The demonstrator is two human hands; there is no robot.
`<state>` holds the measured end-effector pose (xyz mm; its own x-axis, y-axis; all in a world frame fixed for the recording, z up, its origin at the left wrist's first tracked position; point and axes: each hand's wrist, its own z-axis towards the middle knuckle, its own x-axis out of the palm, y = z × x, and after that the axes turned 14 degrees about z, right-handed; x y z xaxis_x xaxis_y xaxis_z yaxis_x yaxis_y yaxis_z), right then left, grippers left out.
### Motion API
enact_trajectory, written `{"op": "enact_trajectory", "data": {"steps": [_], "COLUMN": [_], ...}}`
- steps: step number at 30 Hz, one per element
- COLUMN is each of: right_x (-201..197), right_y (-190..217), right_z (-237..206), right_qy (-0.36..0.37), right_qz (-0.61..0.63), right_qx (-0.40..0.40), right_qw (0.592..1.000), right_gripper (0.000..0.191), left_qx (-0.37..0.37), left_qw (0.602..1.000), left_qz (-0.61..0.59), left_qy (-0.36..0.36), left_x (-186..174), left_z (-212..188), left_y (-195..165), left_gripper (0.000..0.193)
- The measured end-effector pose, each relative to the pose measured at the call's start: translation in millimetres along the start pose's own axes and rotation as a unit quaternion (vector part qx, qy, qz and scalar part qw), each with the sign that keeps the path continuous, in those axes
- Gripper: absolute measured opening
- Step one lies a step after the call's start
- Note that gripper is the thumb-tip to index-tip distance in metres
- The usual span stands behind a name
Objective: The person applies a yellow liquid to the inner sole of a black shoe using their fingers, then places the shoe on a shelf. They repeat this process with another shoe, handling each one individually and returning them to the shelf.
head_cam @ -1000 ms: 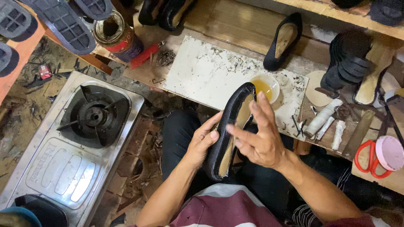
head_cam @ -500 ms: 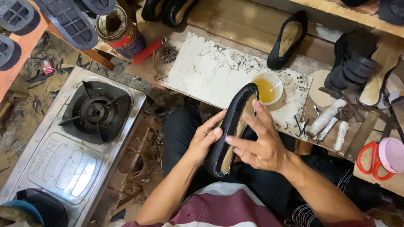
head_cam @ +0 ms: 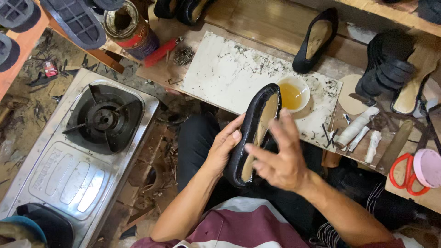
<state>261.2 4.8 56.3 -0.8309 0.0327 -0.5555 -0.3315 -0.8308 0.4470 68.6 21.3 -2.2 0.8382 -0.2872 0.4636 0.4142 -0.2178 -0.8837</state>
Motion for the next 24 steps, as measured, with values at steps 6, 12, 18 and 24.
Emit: {"op": "enact_trajectory", "data": {"steps": [6, 12, 18, 24], "right_x": [-11.4, -46.2, -54.9, -53.0], "right_y": [-18.1, -102.1, -126.3, -94.8], "right_z": [-1.6, 6.1, 1.8, -15.2], "right_qy": [0.020, 0.053, 0.152, 0.069], "right_qz": [0.027, -0.152, -0.158, -0.046], "right_qx": [0.035, 0.255, 0.329, 0.332], "right_qw": [0.999, 0.954, 0.919, 0.940], "right_gripper": [0.018, 0.044, 0.050, 0.039], "left_qx": [-0.008, 0.015, 0.042, 0.038], "left_qw": [0.999, 0.999, 0.999, 0.999], "left_qz": [-0.016, -0.033, -0.021, -0.008], "left_qy": [-0.030, -0.027, -0.013, -0.032], "left_x": [-5.3, -7.1, -5.0, -7.9], "left_z": [1.6, 1.1, 2.4, 4.1], "left_y": [-3.4, -13.7, -20.0, -16.0], "left_gripper": [0.077, 0.094, 0.099, 0.094]}}
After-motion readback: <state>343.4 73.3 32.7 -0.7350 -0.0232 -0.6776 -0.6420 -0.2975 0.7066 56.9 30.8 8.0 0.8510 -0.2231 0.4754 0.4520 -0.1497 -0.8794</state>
